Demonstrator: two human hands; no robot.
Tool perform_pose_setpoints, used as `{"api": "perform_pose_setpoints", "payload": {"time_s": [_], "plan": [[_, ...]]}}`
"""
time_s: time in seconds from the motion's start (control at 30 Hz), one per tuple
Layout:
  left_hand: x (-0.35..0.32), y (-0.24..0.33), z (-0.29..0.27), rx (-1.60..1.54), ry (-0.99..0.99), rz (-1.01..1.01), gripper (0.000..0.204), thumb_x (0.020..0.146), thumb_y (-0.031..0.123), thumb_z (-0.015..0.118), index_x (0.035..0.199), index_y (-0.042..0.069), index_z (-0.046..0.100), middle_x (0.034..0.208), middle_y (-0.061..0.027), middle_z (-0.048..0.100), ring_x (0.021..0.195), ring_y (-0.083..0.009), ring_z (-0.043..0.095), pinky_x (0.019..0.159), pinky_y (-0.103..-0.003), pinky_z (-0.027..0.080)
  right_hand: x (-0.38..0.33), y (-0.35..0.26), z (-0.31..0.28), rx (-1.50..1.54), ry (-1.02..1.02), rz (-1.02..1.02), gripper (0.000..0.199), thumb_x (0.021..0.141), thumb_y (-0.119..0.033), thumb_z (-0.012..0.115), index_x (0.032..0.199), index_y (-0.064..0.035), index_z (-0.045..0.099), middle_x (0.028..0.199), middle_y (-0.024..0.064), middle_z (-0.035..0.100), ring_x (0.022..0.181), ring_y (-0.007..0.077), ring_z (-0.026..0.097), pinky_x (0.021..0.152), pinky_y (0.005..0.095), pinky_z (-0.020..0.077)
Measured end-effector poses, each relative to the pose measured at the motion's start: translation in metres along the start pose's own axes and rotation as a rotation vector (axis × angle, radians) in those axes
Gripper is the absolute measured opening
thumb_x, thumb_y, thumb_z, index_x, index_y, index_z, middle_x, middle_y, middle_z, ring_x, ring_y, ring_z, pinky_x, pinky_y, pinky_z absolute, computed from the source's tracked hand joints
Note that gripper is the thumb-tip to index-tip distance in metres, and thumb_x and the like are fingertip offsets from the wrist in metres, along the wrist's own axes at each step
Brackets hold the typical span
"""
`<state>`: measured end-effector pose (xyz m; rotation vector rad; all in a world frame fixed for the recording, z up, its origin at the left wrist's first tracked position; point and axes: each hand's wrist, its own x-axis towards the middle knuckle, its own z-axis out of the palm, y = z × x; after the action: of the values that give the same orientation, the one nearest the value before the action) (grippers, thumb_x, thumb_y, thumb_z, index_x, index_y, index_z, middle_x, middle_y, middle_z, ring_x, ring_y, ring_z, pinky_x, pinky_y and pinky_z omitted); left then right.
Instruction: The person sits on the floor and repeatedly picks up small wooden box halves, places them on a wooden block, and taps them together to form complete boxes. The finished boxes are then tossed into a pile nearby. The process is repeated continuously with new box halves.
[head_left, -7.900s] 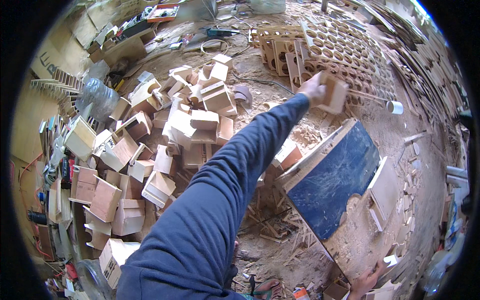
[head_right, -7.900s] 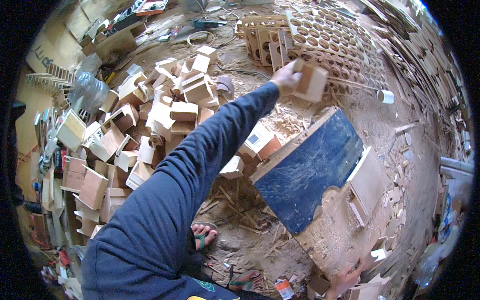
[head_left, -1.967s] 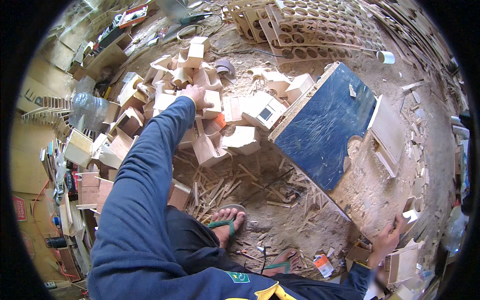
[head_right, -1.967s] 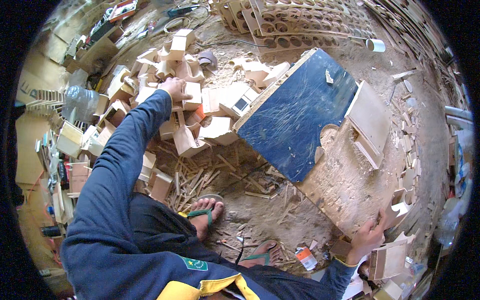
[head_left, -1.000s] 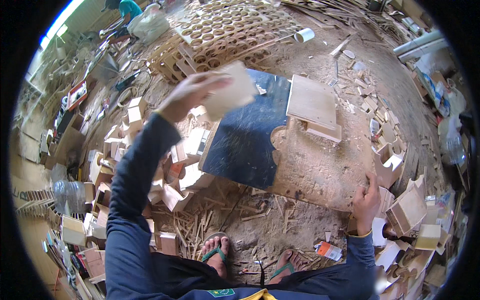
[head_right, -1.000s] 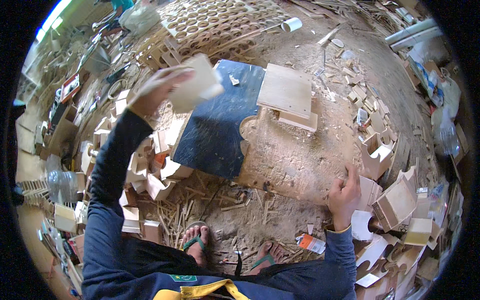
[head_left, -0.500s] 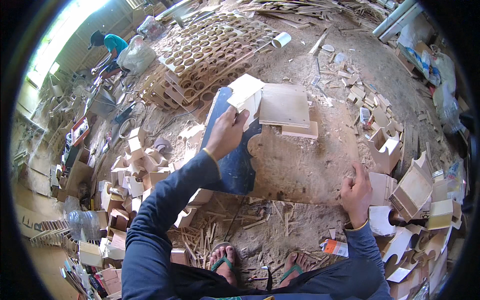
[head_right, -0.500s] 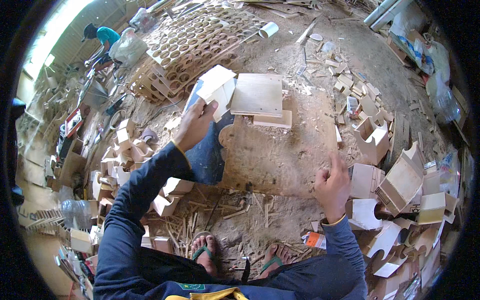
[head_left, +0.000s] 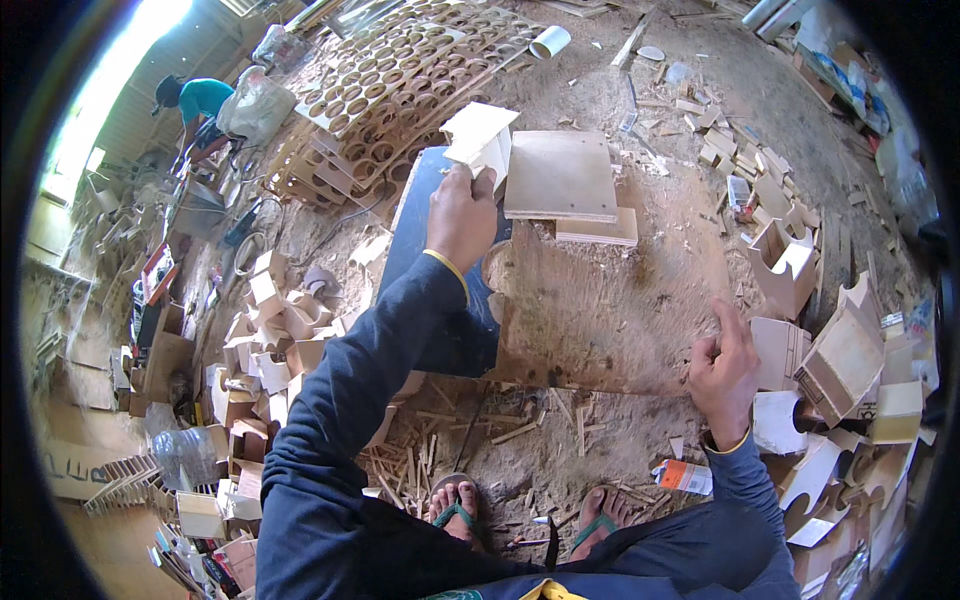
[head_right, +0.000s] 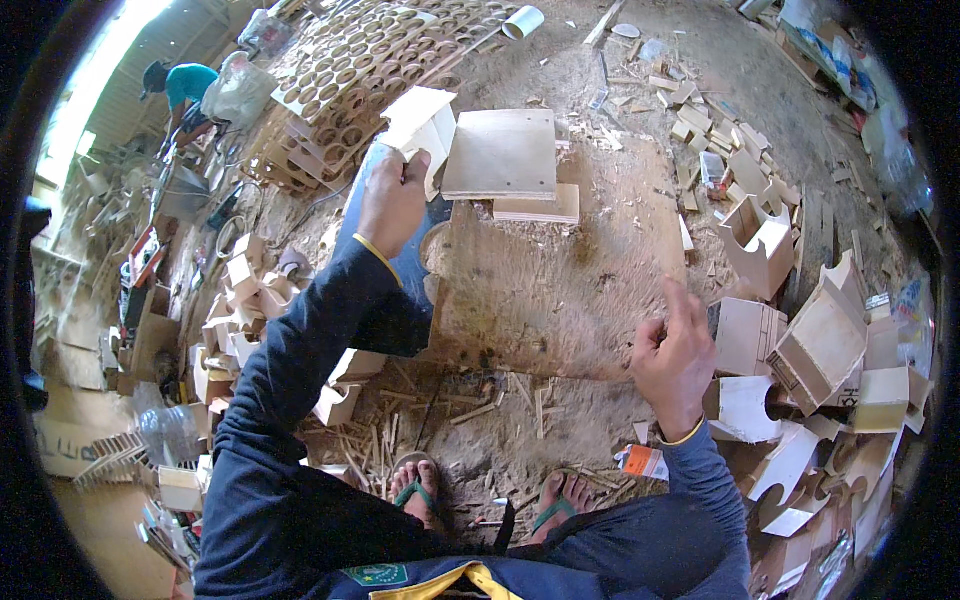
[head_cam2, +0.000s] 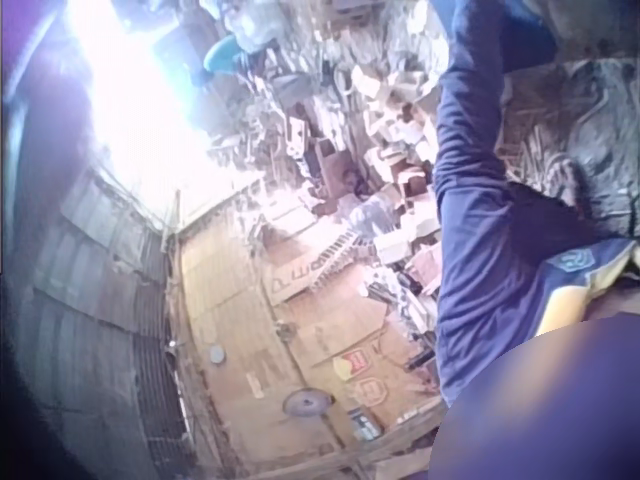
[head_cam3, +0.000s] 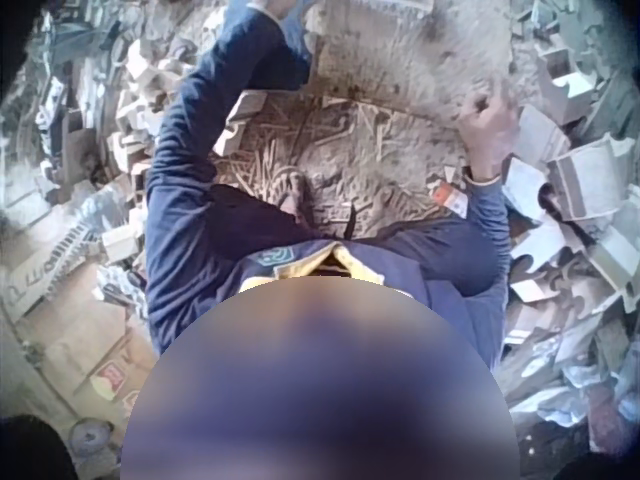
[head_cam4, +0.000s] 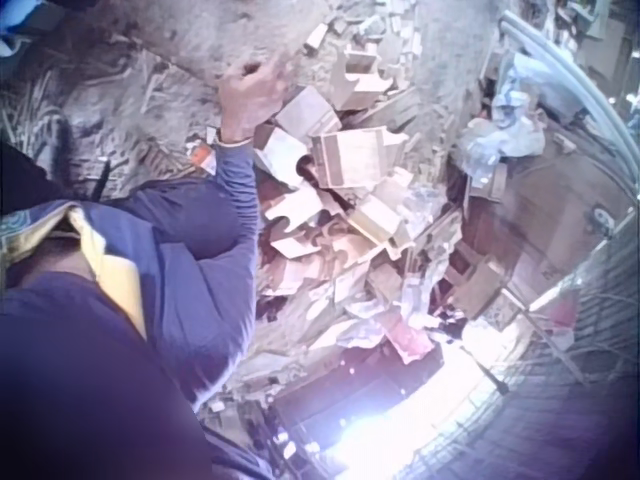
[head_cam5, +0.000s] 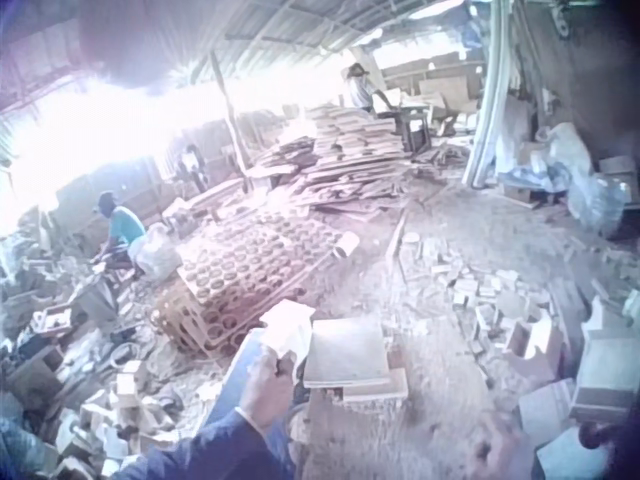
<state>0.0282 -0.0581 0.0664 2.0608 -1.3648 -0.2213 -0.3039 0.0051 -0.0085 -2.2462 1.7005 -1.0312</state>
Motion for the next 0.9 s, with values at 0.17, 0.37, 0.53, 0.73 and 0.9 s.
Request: {"api": "perform_pose_setpoints", "payload": {"time_s": [0.17, 0.37, 0.53, 0.73, 0.9], "plan": [[0.002, 0.0, 0.004, -0.016, 0.009, -0.01, 0.034, 0.095, 0.026, 0.054, 0.09, -0.008, 0.057, 0.1, -0.0325, 0.063, 0.099, -0.0497, 0.059, 0.086, -0.049, 0.045, -0.001, -0.002, -0.001, 0.038, -0.028, 0.034, 0.044, 0.078, 0.0, 0.053, 0.121, -0.0003, 0.059, 0.105, 0.0216, 0.063, 0.091, 0.0388, 0.064, 0.077, 0.0436, 0.0524], [0.007, 0.001, 0.005, -0.014, 0.014, -0.011, 0.034, 0.095, 0.026, 0.053, 0.092, -0.007, 0.057, 0.101, -0.0326, 0.063, 0.101, -0.0503, 0.058, 0.088, -0.05, 0.044, -0.001, -0.001, -0.001, 0.045, -0.026, 0.021, 0.044, 0.078, -0.001, 0.054, 0.121, 0.0002, 0.06, 0.108, 0.0224, 0.064, 0.096, 0.0392, 0.064, 0.081, 0.0434, 0.0519], [0.008, 0.0, 0.006, -0.04, 0.007, -0.012, 0.033, 0.095, 0.026, 0.053, 0.092, -0.007, 0.057, 0.102, -0.032, 0.063, 0.101, -0.0497, 0.058, 0.088, -0.05, 0.044, -0.001, -0.001, -0.002, 0.026, -0.038, 0.021, 0.043, 0.077, -0.001, 0.054, 0.119, 0.0016, 0.06, 0.109, 0.0232, 0.064, 0.098, 0.0388, 0.064, 0.084, 0.0432, 0.0514], [0.011, -0.001, 0.008, -0.039, 0.014, 0.001, 0.033, 0.095, 0.026, 0.052, 0.091, -0.006, 0.057, 0.101, -0.0318, 0.063, 0.1, -0.0495, 0.058, 0.088, -0.051, 0.044, -0.001, -0.002, -0.001, 0.009, -0.021, -0.021, 0.043, 0.076, 0.0, 0.053, 0.119, 0.0028, 0.06, 0.11, 0.0235, 0.064, 0.099, 0.0389, 0.064, 0.084, 0.0426, 0.0516], [0.013, -0.003, 0.011, -0.024, 0.014, -0.001, 0.033, 0.095, 0.027, 0.052, 0.091, -0.006, 0.057, 0.101, -0.0317, 0.063, 0.1, -0.0496, 0.058, 0.089, -0.051, 0.044, -0.001, -0.002, -0.001, 0.02, -0.02, -0.028, 0.044, 0.076, 0.001, 0.053, 0.119, 0.0036, 0.06, 0.11, 0.0239, 0.064, 0.098, 0.0395, 0.064, 0.084, 0.0427, 0.0516]]}}
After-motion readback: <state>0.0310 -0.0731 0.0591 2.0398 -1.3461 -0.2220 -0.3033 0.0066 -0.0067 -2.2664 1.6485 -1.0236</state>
